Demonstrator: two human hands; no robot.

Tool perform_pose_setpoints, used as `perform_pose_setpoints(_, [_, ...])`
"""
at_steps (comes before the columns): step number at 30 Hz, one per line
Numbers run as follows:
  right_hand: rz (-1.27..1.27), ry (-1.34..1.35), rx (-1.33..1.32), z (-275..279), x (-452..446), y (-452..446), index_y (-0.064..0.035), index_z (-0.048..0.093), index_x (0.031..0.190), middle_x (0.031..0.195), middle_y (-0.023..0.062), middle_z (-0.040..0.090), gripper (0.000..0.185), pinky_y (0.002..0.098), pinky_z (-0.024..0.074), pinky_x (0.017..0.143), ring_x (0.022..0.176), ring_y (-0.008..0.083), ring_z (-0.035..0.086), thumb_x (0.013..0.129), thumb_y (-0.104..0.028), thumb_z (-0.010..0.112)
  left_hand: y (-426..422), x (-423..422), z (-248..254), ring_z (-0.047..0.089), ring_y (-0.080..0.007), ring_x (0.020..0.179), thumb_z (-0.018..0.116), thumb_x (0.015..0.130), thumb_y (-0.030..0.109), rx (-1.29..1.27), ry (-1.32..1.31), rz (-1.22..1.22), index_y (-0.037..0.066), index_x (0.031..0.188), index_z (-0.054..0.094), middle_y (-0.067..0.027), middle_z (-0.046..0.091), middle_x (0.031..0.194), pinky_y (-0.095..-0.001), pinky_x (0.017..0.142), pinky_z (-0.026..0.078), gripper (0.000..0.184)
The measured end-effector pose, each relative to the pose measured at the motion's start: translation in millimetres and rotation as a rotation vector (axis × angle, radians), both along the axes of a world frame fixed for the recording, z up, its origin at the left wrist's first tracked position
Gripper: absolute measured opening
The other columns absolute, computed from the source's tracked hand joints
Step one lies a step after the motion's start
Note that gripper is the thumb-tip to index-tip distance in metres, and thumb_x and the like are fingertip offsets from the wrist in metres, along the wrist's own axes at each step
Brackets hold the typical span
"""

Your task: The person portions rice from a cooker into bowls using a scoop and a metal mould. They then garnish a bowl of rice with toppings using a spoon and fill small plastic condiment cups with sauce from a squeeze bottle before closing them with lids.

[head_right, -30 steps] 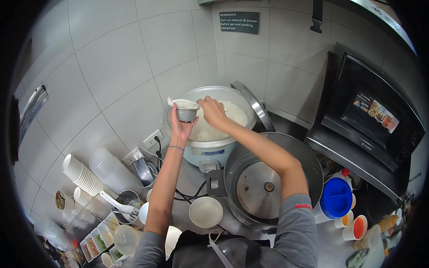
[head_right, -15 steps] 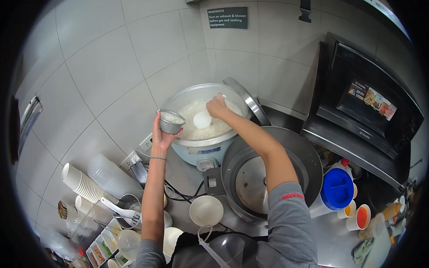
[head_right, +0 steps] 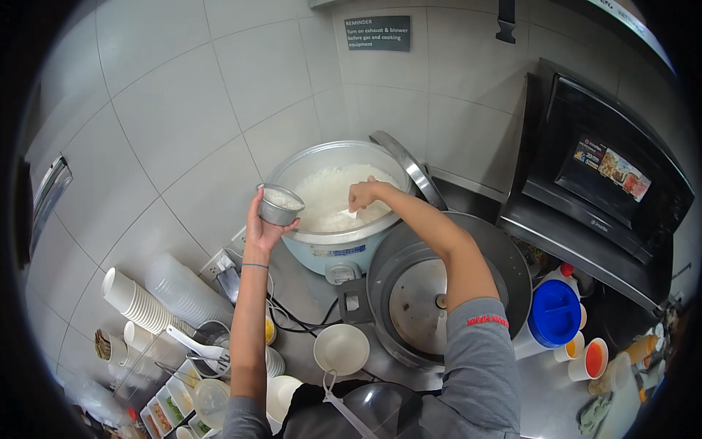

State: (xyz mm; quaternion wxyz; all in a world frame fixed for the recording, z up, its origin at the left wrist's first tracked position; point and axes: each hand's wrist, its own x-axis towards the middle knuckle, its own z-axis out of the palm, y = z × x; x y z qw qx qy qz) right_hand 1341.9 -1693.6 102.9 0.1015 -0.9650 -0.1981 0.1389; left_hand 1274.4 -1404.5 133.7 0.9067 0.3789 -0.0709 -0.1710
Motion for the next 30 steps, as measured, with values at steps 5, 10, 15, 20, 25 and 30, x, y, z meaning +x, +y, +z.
perform_pose_setpoints(5, [-0.142,-0.028,0.288,12.9,24.3,-23.3,-0.0138,0.07,0.084,0.07,0.0011,0.065,0.02,0.0407,0.0396,0.079,0.073,0.0147,0.06,0.074,-0.031,0.065,-4.7,9.6,-10.2,0.043,-0.0315,0.114,0.064,0.075,0.046,0.048,0.005,-0.024,0.021,0.119,0.039,-0.0096,0.045,0.124,-0.0579,0.088,0.03,0.057])
perform_pose_setpoints(10, [-0.333,-0.156,0.581,51.0,-8.4,13.7,-0.0032,0.066,0.093,0.079,0.0089,0.066,0.021,0.0319,0.0487,0.073,0.074,0.0182,0.063,0.076,-0.015,0.062,-37.6,26.7,-23.1,0.038,-0.0319,0.119,0.063,0.074,0.049,-0.009,0.038,-0.024,0.028,0.121,0.034,-0.0084,0.04,0.129,-0.0622,0.093,0.021,0.059])
perform_pose_setpoints(15, [-0.054,-0.725,0.329,37.6,-74.0,64.2,0.0038,0.057,0.104,0.097,0.0185,0.056,0.028,0.039,0.0486,0.075,0.091,0.0322,0.057,0.076,0.002,0.052,-55.1,34.3,-17.7,0.039,-0.0341,0.118,0.057,0.076,0.057,-0.079,0.11,0.08,0.015,0.128,0.037,-0.0137,0.041,0.13,-0.0589,0.095,0.025,0.07])
perform_pose_setpoints(20, [0.044,-0.78,0.455,28.5,-88.7,65.5,-0.0019,0.058,0.108,0.096,0.0187,0.052,0.037,0.0423,0.0466,0.074,0.086,0.0351,0.055,0.073,0.005,0.052,-40.3,27.7,-11.6,0.041,-0.0328,0.116,0.047,0.078,0.061,-0.074,0.042,0.005,0.015,0.127,0.038,-0.0133,0.042,0.128,-0.0569,0.091,0.03,0.067])
perform_pose_setpoints(25, [0.087,-0.793,0.489,56.3,-65.0,50.8,-0.0061,0.059,0.112,0.089,0.0159,0.053,0.037,0.0372,0.0452,0.069,0.078,0.0326,0.055,0.076,0.002,0.056,-36.9,6.4,-8.1,0.044,-0.0293,0.113,0.047,0.077,0.06,-0.044,-0.024,0.021,0.016,0.123,0.042,-0.0102,0.046,0.124,-0.0522,0.086,0.034,0.063])
perform_pose_setpoints(30, [0.167,-0.814,0.43,45.9,-89.4,71.6,-0.0043,0.062,0.107,0.086,0.017,0.054,0.032,0.0368,0.0455,0.07,0.08,0.0324,0.055,0.075,0.0,0.057,-30.4,14.8,-21.6,0.046,-0.0283,0.111,0.049,0.077,0.057,-0.112,-0.02,-0.013,0.017,0.122,0.043,-0.0086,0.047,0.124,-0.0507,0.085,0.035,0.06])
